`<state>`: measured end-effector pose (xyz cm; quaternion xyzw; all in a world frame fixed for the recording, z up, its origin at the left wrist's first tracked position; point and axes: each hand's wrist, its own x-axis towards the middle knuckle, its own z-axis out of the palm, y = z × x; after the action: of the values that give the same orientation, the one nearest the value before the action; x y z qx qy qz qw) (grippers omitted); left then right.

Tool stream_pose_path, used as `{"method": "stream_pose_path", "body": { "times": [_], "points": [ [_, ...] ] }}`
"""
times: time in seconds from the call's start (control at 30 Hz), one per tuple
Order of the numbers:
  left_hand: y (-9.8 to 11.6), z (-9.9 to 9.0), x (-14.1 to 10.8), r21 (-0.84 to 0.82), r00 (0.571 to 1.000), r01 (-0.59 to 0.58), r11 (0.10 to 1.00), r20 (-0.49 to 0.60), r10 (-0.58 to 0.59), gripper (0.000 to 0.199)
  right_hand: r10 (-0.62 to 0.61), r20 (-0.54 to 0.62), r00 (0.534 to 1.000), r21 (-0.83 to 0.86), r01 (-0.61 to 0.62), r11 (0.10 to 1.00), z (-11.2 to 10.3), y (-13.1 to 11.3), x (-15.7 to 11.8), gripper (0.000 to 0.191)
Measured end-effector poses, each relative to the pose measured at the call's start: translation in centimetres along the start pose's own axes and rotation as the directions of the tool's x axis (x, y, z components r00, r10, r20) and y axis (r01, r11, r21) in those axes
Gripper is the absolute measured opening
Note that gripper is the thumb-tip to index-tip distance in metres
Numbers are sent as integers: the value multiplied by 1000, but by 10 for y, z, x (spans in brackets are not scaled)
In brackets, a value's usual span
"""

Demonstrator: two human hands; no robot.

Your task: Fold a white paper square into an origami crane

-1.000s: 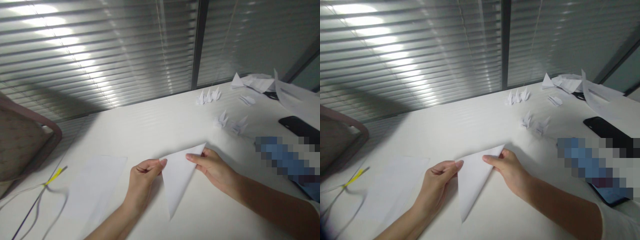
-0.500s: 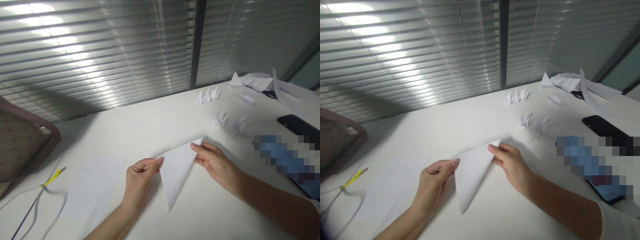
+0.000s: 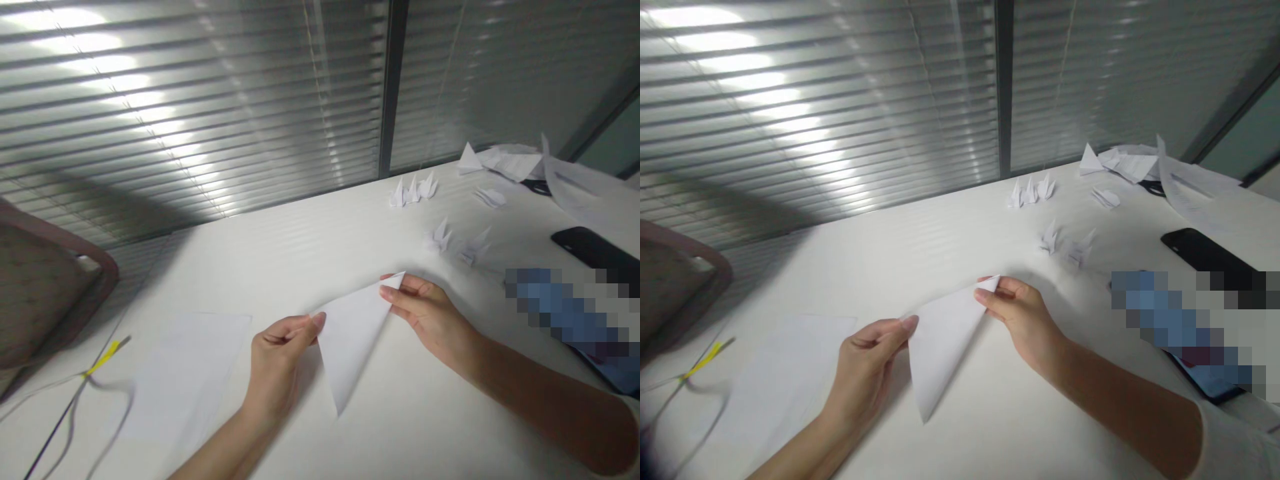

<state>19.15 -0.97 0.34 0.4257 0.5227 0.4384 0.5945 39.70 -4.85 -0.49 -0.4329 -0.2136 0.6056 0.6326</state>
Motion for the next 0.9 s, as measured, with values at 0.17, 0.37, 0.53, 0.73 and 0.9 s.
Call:
{"method": "stream_pose_path", "body": {
  "times": [0.17, 0.37, 0.53, 0.73, 0.9],
  "points": [
    [1, 0, -1, -9, 999, -40, 999, -21, 39, 22, 37, 2, 999, 72, -37, 997, 0, -5, 0, 17],
    [5, -1, 0, -19, 999, -49, 999, -23, 49, 23, 9, 10, 1000, 58, -9, 998, -3, -10, 1, 15],
    [4, 0, 0, -20, 999, -44, 999, -17, 43, 23, -35, 29, 999, 23, 35, 999, -2, -12, 0, 15],
    [4, 1, -1, -20, 998, -61, 998, -32, 60, 23, -51, -86, 995, 5, 52, 999, -2, -15, 3, 17],
    [5, 1, 0, -28, 996, -73, 997, -44, 72, 23, -88, -97, 991, -11, 87, 996, -3, -16, 3, 15]
  ]
}}
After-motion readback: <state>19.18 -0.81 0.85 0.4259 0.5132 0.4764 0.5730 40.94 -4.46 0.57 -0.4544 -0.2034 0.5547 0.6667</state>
